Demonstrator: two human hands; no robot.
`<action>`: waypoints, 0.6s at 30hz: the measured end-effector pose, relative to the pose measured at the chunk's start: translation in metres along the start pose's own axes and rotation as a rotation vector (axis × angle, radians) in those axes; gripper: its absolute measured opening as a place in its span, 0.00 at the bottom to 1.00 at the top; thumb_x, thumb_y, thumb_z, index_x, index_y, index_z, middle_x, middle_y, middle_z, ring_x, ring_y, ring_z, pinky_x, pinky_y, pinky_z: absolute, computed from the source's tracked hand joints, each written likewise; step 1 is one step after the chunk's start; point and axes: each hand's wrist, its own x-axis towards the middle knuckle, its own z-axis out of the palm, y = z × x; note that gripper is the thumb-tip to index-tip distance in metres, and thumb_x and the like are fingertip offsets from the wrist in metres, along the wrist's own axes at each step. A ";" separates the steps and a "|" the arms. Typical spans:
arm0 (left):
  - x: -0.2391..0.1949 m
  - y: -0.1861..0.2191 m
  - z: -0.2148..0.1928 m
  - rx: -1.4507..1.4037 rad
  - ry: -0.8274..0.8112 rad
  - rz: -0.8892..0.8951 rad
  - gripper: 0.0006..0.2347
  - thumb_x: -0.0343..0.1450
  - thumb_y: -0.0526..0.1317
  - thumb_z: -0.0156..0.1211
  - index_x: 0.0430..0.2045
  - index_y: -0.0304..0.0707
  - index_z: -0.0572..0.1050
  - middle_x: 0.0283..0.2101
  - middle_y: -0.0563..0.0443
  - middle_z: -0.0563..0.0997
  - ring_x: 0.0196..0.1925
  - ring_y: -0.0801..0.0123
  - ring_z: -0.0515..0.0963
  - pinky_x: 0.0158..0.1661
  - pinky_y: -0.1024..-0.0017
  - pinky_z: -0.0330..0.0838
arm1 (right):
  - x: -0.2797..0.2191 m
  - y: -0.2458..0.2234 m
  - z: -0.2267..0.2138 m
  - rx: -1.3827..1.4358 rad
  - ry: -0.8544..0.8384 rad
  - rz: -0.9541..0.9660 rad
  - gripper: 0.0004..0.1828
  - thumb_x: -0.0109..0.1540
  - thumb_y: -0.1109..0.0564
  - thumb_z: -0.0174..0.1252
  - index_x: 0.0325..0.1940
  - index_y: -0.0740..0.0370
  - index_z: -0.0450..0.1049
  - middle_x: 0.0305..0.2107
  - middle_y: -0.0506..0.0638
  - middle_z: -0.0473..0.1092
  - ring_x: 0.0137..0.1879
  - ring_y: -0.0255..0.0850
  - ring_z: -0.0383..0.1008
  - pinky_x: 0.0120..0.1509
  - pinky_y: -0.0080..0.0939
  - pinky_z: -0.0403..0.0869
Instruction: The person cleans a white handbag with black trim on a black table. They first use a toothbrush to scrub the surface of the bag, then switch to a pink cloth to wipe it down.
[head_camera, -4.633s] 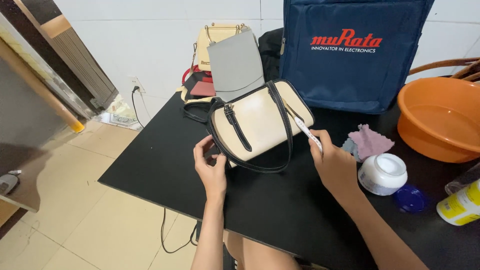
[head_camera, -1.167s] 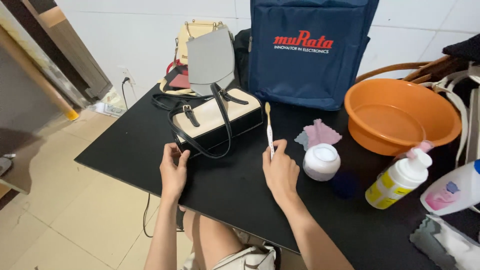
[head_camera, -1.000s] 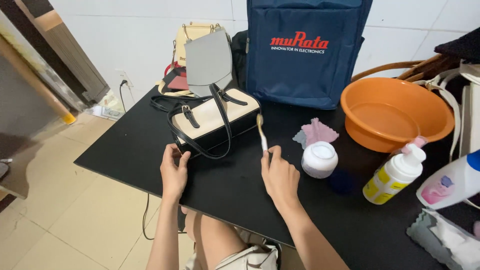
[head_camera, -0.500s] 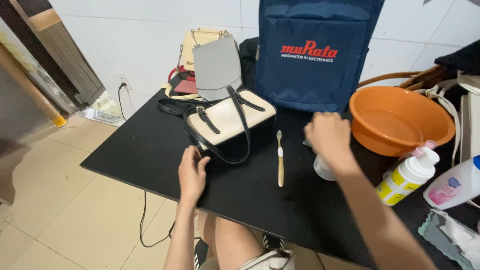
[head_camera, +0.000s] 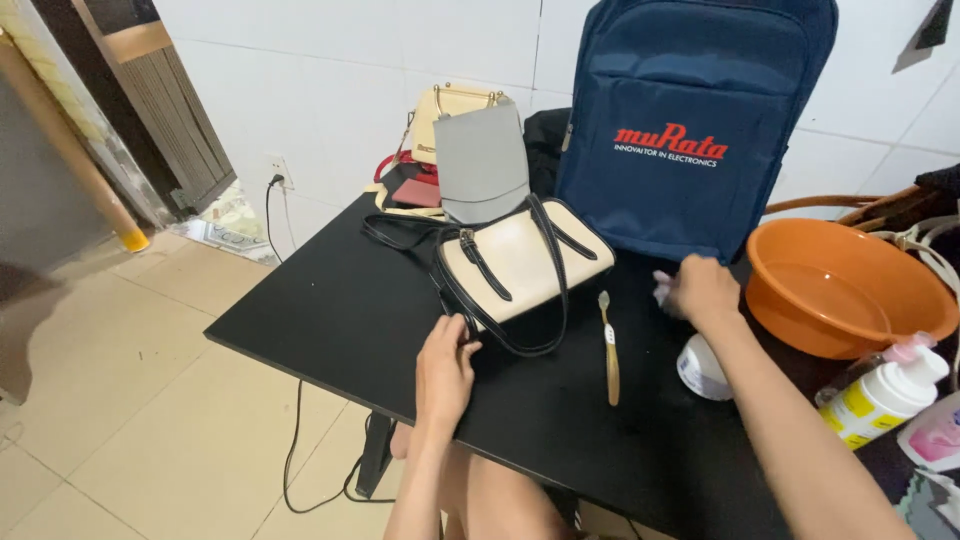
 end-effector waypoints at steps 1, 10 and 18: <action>0.000 0.000 -0.002 -0.003 0.001 0.003 0.08 0.70 0.40 0.60 0.28 0.46 0.64 0.29 0.51 0.70 0.36 0.48 0.78 0.37 0.58 0.76 | 0.000 -0.007 -0.007 -0.001 0.004 0.002 0.15 0.56 0.56 0.67 0.44 0.67 0.83 0.41 0.67 0.80 0.51 0.66 0.80 0.49 0.64 0.79; 0.000 0.009 -0.014 -0.024 -0.031 0.006 0.08 0.70 0.39 0.59 0.27 0.45 0.65 0.28 0.51 0.70 0.35 0.52 0.78 0.37 0.61 0.75 | -0.025 -0.123 -0.037 0.372 0.603 -0.612 0.10 0.57 0.60 0.62 0.41 0.48 0.78 0.31 0.49 0.70 0.41 0.56 0.78 0.40 0.55 0.77; -0.001 0.014 -0.019 -0.147 -0.057 -0.090 0.09 0.67 0.28 0.56 0.27 0.43 0.62 0.31 0.54 0.67 0.32 0.62 0.69 0.34 0.66 0.65 | -0.026 -0.166 0.029 0.374 0.187 -0.829 0.18 0.57 0.65 0.55 0.45 0.52 0.84 0.53 0.57 0.75 0.60 0.59 0.73 0.59 0.55 0.73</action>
